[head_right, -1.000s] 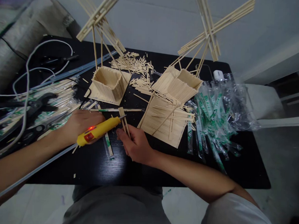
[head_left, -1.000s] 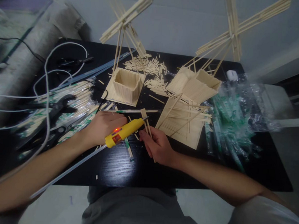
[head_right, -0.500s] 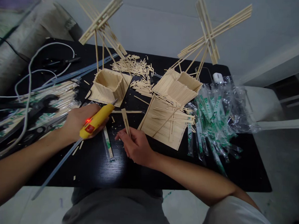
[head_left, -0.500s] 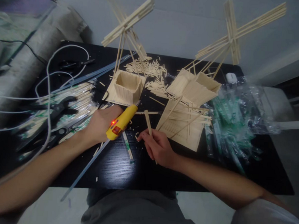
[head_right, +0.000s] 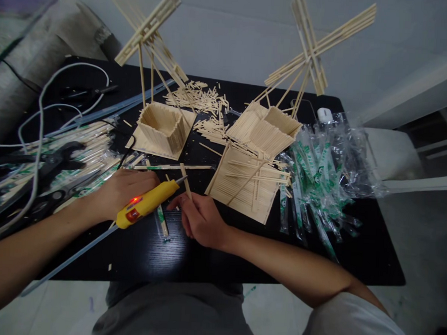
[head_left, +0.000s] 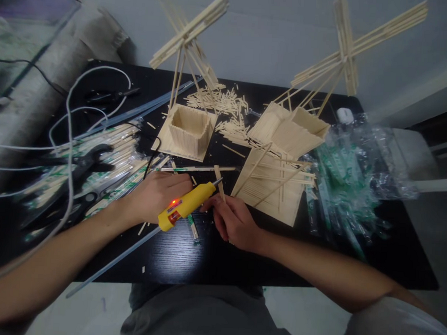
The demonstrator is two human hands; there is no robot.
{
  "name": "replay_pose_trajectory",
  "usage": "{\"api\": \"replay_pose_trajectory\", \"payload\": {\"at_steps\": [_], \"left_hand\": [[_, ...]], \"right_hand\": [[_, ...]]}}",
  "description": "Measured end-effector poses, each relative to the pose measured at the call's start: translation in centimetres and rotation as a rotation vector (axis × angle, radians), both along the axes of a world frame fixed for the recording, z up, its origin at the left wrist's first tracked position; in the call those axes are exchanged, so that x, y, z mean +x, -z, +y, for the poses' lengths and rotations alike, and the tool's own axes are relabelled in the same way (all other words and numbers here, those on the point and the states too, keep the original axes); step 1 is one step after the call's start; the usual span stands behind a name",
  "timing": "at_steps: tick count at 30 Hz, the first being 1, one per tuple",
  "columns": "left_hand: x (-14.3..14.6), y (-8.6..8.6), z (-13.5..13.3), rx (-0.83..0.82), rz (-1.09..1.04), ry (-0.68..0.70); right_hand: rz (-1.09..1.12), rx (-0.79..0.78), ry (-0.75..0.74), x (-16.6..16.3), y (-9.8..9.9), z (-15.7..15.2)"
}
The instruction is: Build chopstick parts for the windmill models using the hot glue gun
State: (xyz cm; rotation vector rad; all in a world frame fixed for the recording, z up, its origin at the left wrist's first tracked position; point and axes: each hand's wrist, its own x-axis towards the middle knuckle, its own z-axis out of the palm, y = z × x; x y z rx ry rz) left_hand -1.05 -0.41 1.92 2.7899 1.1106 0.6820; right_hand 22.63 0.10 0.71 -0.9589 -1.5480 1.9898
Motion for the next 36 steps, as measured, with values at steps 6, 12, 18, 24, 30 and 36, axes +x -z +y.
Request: {"api": "replay_pose_trajectory", "payload": {"at_steps": [6,12,18,24,30,36], "left_hand": [[-0.43,0.13,0.02,-0.025,0.018,-0.003],[-0.73,0.48,-0.09,-0.052,-0.025,-0.029],[-0.55,0.40,-0.08,-0.025,-0.006,-0.034],[-0.63,0.38,0.00,-0.036,-0.015,-0.032],[-0.47,0.24,0.14,-0.032,-0.046,-0.061],[-0.72,0.01,0.26,-0.006,0.012,-0.063]], "right_hand": [[-0.004,0.038,-0.007,0.04,0.12,0.00],[-0.003,0.027,0.001,-0.01,0.05,-0.01],[0.002,0.013,0.016,-0.05,-0.06,0.01],[0.006,-0.002,0.016,-0.13,-0.06,-0.02],[0.012,0.013,0.016,-0.02,0.14,-0.10],[0.023,0.009,-0.012,0.00,0.33,-0.07]]}}
